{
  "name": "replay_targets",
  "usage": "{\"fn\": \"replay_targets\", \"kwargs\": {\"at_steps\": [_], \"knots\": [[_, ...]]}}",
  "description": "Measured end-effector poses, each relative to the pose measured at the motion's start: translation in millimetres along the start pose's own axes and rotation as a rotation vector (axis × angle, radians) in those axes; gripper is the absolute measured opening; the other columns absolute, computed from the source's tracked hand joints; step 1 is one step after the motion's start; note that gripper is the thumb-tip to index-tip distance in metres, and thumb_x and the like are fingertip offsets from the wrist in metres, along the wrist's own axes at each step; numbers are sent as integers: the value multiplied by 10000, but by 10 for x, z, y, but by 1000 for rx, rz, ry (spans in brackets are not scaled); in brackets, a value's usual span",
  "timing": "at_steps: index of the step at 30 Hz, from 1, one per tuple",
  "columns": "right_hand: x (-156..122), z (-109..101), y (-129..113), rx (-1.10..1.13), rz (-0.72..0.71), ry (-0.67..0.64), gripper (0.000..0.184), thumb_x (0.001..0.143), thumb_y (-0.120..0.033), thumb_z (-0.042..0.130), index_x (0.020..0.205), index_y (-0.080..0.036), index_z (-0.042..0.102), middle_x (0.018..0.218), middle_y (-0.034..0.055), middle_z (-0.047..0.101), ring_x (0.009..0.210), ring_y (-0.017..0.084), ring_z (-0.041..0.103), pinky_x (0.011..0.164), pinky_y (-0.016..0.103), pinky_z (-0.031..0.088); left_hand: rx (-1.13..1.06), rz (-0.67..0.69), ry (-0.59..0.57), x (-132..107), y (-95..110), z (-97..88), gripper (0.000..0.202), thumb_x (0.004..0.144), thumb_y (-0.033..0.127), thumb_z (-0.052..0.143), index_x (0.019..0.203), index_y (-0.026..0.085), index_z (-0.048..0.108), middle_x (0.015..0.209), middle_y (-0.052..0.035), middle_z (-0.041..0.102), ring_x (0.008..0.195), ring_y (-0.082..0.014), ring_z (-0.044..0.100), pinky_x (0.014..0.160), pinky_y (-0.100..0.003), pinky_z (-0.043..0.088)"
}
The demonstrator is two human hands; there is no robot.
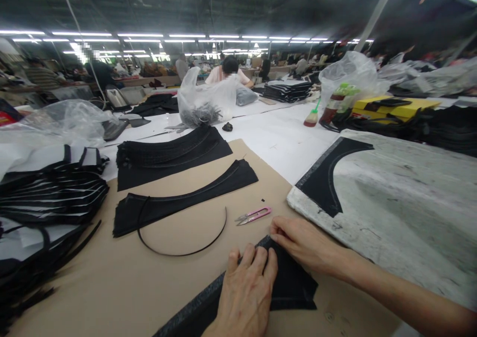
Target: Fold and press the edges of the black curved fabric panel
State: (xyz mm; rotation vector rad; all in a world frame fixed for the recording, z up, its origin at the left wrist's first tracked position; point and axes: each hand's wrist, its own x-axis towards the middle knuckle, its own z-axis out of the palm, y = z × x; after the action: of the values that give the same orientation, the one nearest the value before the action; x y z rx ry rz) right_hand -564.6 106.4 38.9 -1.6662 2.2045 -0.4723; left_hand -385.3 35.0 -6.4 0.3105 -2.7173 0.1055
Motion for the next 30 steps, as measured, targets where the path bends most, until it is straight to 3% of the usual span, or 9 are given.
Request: {"fn": "replay_targets", "kwargs": {"at_steps": [10, 19, 24, 30], "knots": [[4, 84, 19, -66, -49, 71, 172, 956, -205, 394, 847, -176, 523, 831, 45, 594, 727, 173, 542, 660, 285, 366, 45, 10, 33, 24, 13, 2, 400, 858, 159, 480, 1253, 197, 534, 1049, -37, 637, 1015, -233, 515, 878, -411, 393], [-29, 28, 94, 54, -91, 100, 108, 938, -191, 436, 856, -191, 506, 827, 18, 584, 738, 156, 522, 668, 266, 367, 89, 24, 65, -4, 25, 0, 411, 857, 177, 469, 1263, 192, 534, 1069, -38, 628, 1051, -230, 483, 886, -409, 367], [-40, 62, 64, 83, -22, 81, 76, 899, -237, 556, 845, -192, 529, 770, -5, 588, 672, 144, 502, 601, 249, 344, 116, 34, 87, -21, 26, 22, 422, 851, 193, 472, 1269, 192, 531, 1073, -30, 616, 1059, -227, 464, 894, -406, 358], [-30, 134, 69, 125, 10, 125, 48, 853, -164, 581, 871, -188, 543, 781, -7, 592, 681, 141, 510, 616, 243, 364, 142, 12, 113, -39, 40, 72, 430, 862, 180, 444, 1286, 175, 516, 1087, -32, 619, 1050, -219, 479, 883, -400, 369]]}}
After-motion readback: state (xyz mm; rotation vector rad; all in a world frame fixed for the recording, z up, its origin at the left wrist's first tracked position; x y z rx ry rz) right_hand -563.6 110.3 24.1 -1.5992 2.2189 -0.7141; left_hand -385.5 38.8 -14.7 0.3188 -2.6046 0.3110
